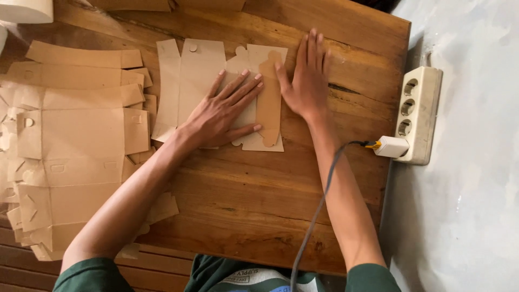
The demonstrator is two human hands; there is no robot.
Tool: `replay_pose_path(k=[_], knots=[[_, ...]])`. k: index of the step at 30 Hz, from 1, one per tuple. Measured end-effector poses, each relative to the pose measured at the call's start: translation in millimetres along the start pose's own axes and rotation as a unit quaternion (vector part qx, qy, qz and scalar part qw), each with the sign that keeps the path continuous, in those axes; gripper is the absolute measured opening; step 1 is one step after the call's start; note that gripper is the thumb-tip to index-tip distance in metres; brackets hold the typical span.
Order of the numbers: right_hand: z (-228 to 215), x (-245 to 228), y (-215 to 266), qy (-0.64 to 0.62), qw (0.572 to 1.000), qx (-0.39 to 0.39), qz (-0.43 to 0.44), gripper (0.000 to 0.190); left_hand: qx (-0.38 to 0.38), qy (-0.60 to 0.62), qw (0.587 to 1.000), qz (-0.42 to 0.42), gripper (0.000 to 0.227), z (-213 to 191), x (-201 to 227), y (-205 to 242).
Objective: The person assembles flat cardboard box blanks on a wooden table. They fold the side flaps inward and press the seams to secure the shape, then flip the piece and repeat the folding process on the other side. The person handles several blanks sequentially, stacking the finished pieces.
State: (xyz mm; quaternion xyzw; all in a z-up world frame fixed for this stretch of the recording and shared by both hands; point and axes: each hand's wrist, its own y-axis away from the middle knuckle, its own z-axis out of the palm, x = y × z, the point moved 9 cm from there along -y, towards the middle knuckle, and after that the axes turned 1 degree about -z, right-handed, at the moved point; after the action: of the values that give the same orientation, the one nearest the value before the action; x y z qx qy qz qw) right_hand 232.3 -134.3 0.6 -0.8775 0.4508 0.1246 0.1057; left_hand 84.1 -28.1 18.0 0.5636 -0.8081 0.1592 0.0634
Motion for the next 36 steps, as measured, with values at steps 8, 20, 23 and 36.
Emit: replay_pose_path(k=[8, 20, 23, 36], knots=[[-9.9, -17.0, 69.8, 0.014, 0.999, -0.011, -0.051, 0.080, 0.020, 0.008, 1.000, 0.009, 0.083, -6.7, 4.2, -0.9], [-10.6, -15.9, 70.5, -0.045, 0.999, -0.022, -0.012, 0.079, -0.014, 0.043, 0.999, -0.026, 0.084, 1.6, -1.3, -1.3], [-11.7, -11.5, 56.4, 0.012, 1.000, 0.015, 0.010, 0.083, 0.027, 0.006, 0.999, 0.017, 0.082, -3.3, 4.2, -0.3], [5.4, 3.5, 20.8, 0.016, 0.994, 0.051, 0.091, 0.087, 0.022, 0.004, 1.000, 0.003, 0.083, -0.8, 1.9, 1.2]])
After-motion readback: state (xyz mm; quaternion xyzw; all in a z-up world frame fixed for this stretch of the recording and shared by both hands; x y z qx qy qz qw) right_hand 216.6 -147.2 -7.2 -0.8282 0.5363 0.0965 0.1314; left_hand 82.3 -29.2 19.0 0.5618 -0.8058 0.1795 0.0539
